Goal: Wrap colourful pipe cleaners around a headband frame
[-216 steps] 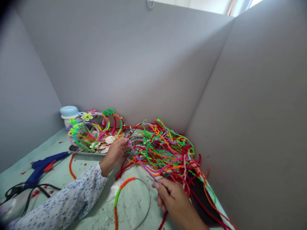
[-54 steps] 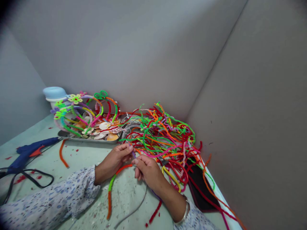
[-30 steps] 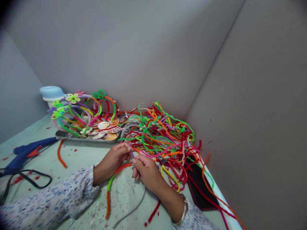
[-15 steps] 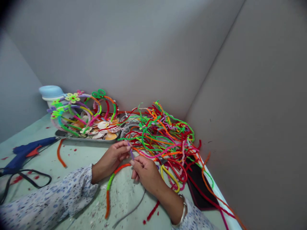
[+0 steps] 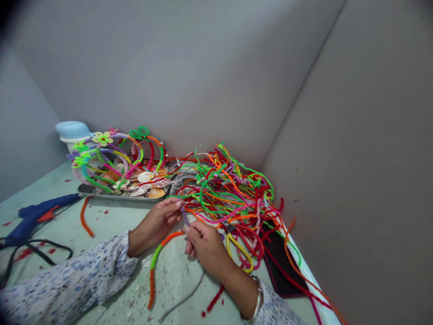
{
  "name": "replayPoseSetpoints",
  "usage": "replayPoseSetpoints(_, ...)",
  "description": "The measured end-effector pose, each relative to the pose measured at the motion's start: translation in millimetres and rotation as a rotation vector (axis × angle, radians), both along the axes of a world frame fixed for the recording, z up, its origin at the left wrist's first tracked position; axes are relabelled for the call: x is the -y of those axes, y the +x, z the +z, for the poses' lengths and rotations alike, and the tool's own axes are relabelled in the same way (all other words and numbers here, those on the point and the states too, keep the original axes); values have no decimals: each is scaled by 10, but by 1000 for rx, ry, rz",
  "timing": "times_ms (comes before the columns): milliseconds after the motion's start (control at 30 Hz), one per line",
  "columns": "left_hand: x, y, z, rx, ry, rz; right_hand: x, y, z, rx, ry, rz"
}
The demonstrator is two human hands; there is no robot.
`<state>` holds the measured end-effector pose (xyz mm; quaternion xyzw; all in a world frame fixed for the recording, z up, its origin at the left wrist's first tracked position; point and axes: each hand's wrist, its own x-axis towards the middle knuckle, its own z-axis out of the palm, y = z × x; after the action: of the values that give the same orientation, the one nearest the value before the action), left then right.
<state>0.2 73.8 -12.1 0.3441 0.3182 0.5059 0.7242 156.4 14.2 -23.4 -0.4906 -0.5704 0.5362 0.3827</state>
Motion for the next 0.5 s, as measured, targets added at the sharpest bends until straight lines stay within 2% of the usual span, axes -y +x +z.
replayPoseSetpoints(233, -2, 0, 11, 21, -24, 2, -11, 9, 15, 26, -4, 17)
replayPoseSetpoints(500, -11, 19, -8, 34, -50, 79, -31, -3, 55, 31, -21, 20)
